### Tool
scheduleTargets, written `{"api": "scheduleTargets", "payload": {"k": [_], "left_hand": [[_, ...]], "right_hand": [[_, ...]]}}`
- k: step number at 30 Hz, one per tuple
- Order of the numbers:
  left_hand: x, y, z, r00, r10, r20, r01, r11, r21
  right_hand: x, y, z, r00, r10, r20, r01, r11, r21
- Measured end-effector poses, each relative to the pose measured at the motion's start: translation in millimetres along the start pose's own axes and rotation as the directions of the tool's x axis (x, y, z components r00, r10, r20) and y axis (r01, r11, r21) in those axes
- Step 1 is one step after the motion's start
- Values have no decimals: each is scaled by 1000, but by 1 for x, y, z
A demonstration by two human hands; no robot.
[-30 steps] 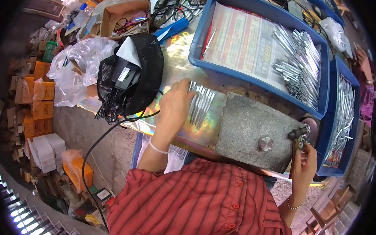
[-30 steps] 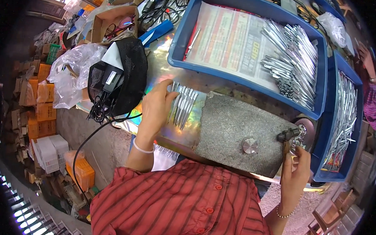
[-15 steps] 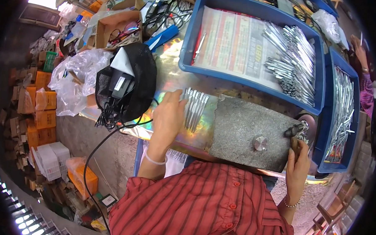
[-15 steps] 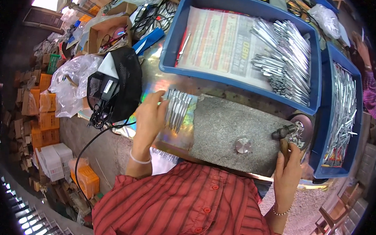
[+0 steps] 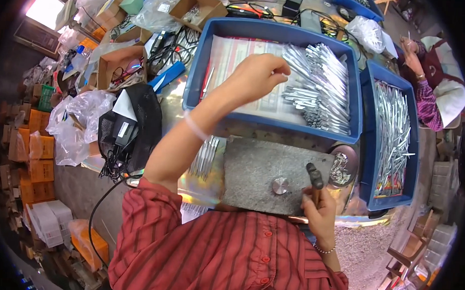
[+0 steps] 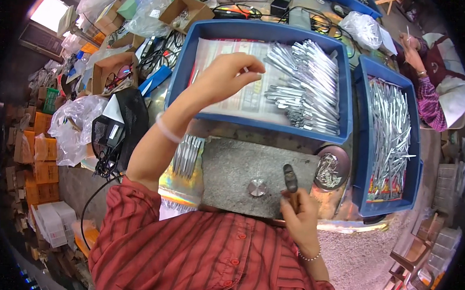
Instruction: Using a small hammer to tap and join metal components together on a stone block.
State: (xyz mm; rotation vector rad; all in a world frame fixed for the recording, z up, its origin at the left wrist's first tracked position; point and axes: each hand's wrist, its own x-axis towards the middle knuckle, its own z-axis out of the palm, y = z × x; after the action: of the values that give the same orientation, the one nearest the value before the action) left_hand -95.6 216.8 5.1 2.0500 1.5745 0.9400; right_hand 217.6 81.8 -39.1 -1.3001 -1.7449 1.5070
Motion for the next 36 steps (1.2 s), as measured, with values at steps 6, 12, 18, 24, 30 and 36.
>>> {"api": "scheduleTargets", "payload": {"k": [6, 12, 18, 24, 30, 36], "left_hand": [[68, -76, 55, 996, 36, 86, -62, 942, 330], [86, -93, 57, 943, -139, 301, 4, 912, 410], [92, -86, 56, 841, -167, 515, -133, 858, 495], [64, -64, 24, 997, 43, 63, -65, 908, 415], [-2, 28, -11, 855, 107, -507, -110, 994, 25], [-93, 86, -12, 886, 119, -448, -189, 975, -114]], "right_hand": [[-1, -12, 3, 998, 63, 18, -62, 996, -60], [3, -5, 3, 999, 41, 19, -41, 999, -23], [3, -17, 1, 991, 132, 23, -132, 991, 6], [0, -20, 10, 994, 103, 25, -102, 994, -28], [0, -12, 13, 994, 107, -6, -108, 993, -38], [-6, -6, 6, 994, 91, -56, -82, 985, 150]]}}
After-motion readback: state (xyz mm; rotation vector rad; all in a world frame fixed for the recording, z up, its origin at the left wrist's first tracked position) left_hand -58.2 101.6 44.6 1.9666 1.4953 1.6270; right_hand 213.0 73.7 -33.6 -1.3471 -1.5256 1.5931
